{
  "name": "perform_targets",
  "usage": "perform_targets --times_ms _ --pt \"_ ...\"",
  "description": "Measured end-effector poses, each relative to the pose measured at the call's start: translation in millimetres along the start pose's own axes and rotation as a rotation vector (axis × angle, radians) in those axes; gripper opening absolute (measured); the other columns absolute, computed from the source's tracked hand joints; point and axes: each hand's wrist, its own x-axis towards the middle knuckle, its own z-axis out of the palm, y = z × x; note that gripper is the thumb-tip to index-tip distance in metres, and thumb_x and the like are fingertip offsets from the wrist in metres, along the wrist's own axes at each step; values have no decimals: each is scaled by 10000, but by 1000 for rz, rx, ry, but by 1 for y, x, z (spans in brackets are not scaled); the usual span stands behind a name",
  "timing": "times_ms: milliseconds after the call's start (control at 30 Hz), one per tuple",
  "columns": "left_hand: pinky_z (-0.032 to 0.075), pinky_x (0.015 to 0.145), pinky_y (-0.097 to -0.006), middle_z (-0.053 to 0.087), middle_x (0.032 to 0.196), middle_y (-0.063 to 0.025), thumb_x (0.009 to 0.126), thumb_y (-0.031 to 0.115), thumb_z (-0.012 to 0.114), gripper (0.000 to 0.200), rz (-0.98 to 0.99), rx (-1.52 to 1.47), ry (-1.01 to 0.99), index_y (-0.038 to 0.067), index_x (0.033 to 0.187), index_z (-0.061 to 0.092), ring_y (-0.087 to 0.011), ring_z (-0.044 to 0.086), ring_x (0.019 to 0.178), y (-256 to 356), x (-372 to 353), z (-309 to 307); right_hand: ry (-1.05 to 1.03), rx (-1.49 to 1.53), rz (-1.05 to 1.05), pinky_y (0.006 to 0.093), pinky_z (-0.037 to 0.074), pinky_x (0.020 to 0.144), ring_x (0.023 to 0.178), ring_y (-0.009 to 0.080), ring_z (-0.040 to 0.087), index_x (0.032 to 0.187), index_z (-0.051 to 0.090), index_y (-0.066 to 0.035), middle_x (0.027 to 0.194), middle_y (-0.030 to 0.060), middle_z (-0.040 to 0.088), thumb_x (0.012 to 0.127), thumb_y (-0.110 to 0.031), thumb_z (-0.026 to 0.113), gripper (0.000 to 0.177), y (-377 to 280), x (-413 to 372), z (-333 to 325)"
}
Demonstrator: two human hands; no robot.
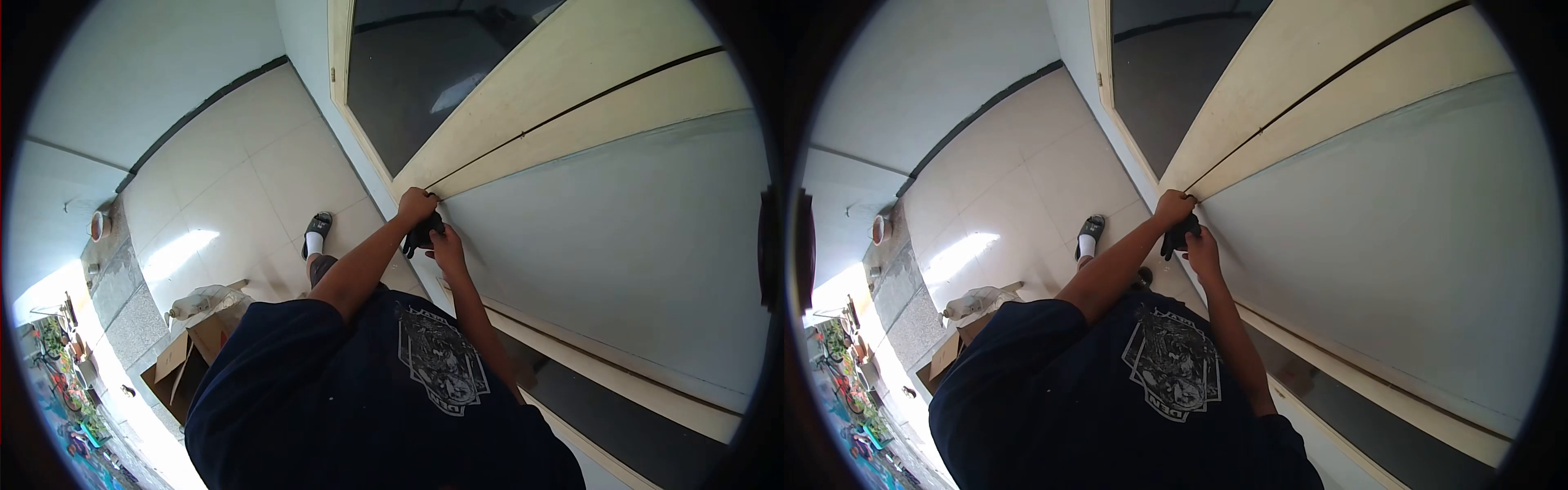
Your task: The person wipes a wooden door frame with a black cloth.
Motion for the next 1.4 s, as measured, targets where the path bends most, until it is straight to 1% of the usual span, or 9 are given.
perform_targets --times_ms 200,400,567,633,733,833,1067,1167,1400 --pt "478 571 -358 630 613 -141 821 255 610 308 195 -356 84 -43 765 662 -192 600 559 137 -83 -79 4 197 -212 305 531 712 870 155 667 1311 508 -21 1050 62 660 1009 -161 542 335 -63 -70 -22" --pt "500 601 -390 642 644 -184 813 261 599 314 132 -323 143 -38 751 669 -265 636 592 75 -31 -37 11 84 -322 295 527 717 880 146 669 1305 514 -29 1015 53 670 1020 -190 537 328 -61 -50 -21" --pt "531 657 -433 663 690 -220 800 295 607 340 -42 -229 44 -30 740 685 -343 686 666 19 -2 -20 -44 37 -30 296 542 685 865 169 704 1295 517 -44 1013 75 680 1016 -163 509 303 -13 4 -4" --pt "504 584 -359 660 637 -139 834 277 615 319 75 -247 49 -26 772 694 -203 644 574 28 -9 -24 -21 75 -68 296 543 689 862 167 701 1294 515 -38 1015 76 679 1016 -158 500 303 -11 -1 -6" --pt "496 571 -364 657 637 -137 845 275 613 326 245 -297 125 -40 790 676 -190 628 557 107 -68 -60 7 160 -189 296 542 698 860 164 696 1291 513 -27 1019 77 679 1015 -151 493 303 -39 -32 -11" --pt "516 617 -410 643 667 -216 825 250 604 299 239 -412 153 -42 800 666 -333 653 605 141 -79 -74 11 211 -308 284 525 695 859 153 689 1284 515 -12 1032 71 679 1018 -157 500 303 -55 -59 -24" --pt "540 647 -418 675 701 -209 821 314 605 350 -24 -102 2 -18 743 688 -348 682 649 -7 -4 -2 -92 76 -50 294 504 727 860 162 685 1263 524 -66 1045 69 676 1027 -247 530 297 -11 -28 -12" --pt "551 673 -413 686 720 -211 829 325 593 357 -73 -173 35 -7 763 705 -334 695 671 17 -16 -1 -100 89 33 305 522 711 877 175 694 1194 539 -49 1039 74 673 1027 -264 534 272 -14 -33 -12" --pt "460 540 -372 598 597 -149 867 206 603 273 291 -482 62 -35 740 617 -212 569 519 174 -107 -74 26 153 -363 311 557 714 908 149 659 1249 545 -9 1049 74 664 1029 -252 541 328 -79 -93 -22"
